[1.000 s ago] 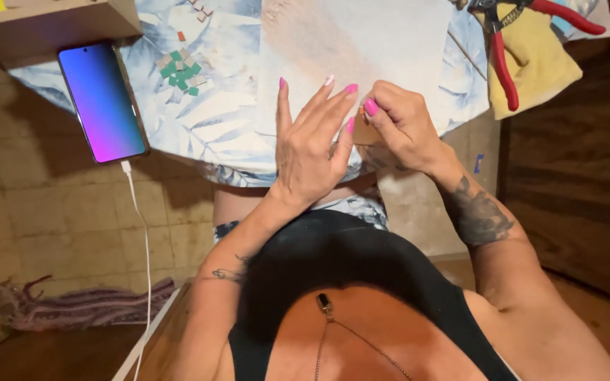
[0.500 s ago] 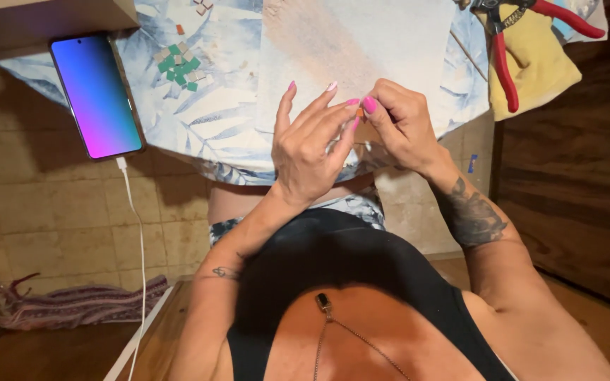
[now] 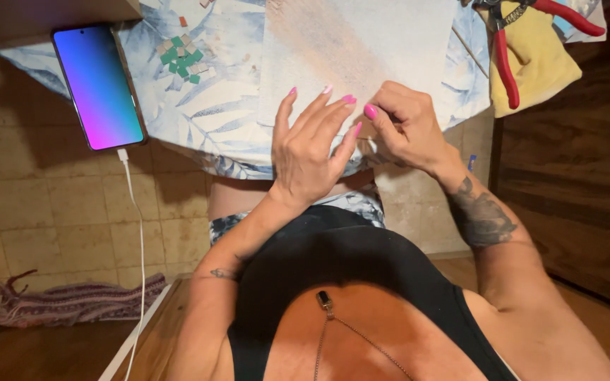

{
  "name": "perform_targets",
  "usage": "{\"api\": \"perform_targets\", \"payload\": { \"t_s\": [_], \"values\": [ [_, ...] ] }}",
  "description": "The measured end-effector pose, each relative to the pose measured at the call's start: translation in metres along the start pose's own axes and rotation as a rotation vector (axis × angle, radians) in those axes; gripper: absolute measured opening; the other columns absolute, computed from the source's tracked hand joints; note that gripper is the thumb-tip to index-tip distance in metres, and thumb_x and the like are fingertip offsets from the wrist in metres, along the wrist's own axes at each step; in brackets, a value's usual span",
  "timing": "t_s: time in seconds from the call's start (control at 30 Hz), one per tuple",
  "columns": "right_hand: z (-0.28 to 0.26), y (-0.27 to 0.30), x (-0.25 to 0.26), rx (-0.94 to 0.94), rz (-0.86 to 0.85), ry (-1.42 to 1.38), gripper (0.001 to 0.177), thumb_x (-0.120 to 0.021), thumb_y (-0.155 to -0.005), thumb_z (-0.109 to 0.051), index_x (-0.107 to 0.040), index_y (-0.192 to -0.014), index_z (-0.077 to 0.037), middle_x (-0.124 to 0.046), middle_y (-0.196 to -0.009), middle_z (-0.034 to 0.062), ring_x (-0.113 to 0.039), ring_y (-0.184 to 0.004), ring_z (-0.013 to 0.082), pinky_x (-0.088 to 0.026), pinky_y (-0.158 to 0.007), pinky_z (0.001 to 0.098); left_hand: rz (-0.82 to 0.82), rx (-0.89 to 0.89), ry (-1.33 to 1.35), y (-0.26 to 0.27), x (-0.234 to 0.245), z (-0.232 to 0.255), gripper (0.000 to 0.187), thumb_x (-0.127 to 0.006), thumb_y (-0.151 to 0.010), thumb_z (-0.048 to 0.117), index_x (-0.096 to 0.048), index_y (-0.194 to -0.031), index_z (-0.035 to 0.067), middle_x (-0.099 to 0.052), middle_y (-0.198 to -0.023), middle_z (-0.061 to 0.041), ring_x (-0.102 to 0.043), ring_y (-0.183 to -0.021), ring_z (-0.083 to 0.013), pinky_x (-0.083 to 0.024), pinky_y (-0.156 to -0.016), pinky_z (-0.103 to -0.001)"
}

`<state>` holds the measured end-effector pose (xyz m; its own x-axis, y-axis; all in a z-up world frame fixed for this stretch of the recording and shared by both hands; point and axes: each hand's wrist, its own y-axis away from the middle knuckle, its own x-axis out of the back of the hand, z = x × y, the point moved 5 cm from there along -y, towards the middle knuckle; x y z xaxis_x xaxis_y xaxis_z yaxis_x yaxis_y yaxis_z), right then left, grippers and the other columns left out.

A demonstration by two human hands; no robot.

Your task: Assembling a mosaic project by picking up small tiles and placing them on a surface

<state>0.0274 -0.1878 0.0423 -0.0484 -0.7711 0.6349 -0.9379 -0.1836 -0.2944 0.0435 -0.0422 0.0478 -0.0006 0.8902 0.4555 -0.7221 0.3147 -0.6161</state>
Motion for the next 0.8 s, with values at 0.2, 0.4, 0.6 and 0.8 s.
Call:
{"api": "perform_targets", "payload": {
  "t_s": [0.2,0.4,0.6,0.8],
  "values": [
    [0.025,0.026,0.001,0.112,-0.059,0.715,0.015,-0.055,-0.080,-0.012,-0.049,-0.069,-0.004,-0.042,-0.064,0.0098,-0.051,-0.061,0.0266,-0.042,-0.050,0.0299,-0.184,-0.043,-0.197,0.014,0.000,-0.011,0.029,-0.057,-0.081,0.031,-0.061,-0.102,0.012,-0.057,-0.108,-0.010,-0.051,-0.105,-0.0288,-0.012,-0.099,-0.055],
    [0.022,-0.051,-0.033,0.183,-0.110,0.772,0.013,-0.051,-0.079,-0.011,-0.045,-0.070,-0.004,-0.040,-0.067,0.0100,-0.044,-0.062,0.0259,-0.037,-0.048,0.0338,-0.357,-0.051,-0.330,0.017,-0.001,-0.015,0.037,-0.056,-0.080,0.042,-0.060,-0.105,0.016,-0.053,-0.116,-0.008,-0.045,-0.113,-0.0266,-0.008,-0.100,-0.056],
    [0.026,-0.128,-0.060,0.339,-0.171,0.804,0.017,-0.051,-0.075,-0.010,-0.045,-0.061,-0.002,-0.044,-0.062,0.0122,-0.038,-0.050,0.0283,-0.026,-0.041,0.0377,-0.382,-0.074,-0.414,0.017,0.001,-0.013,0.040,-0.060,-0.078,0.045,-0.060,-0.107,0.018,-0.051,-0.119,-0.005,-0.046,-0.113,-0.0253,-0.012,-0.100,-0.054],
    [0.032,-0.024,-0.017,0.249,-0.448,0.851,0.014,-0.046,-0.080,-0.019,-0.048,-0.075,-0.007,-0.045,-0.069,0.0091,-0.045,-0.060,0.0247,-0.040,-0.049,0.0340,-0.349,-0.051,-0.359,0.020,-0.003,-0.019,0.044,-0.053,-0.079,0.049,-0.059,-0.108,0.017,-0.052,-0.117,-0.008,-0.046,-0.113,-0.0267,-0.008,-0.101,-0.055]
  ]
}}
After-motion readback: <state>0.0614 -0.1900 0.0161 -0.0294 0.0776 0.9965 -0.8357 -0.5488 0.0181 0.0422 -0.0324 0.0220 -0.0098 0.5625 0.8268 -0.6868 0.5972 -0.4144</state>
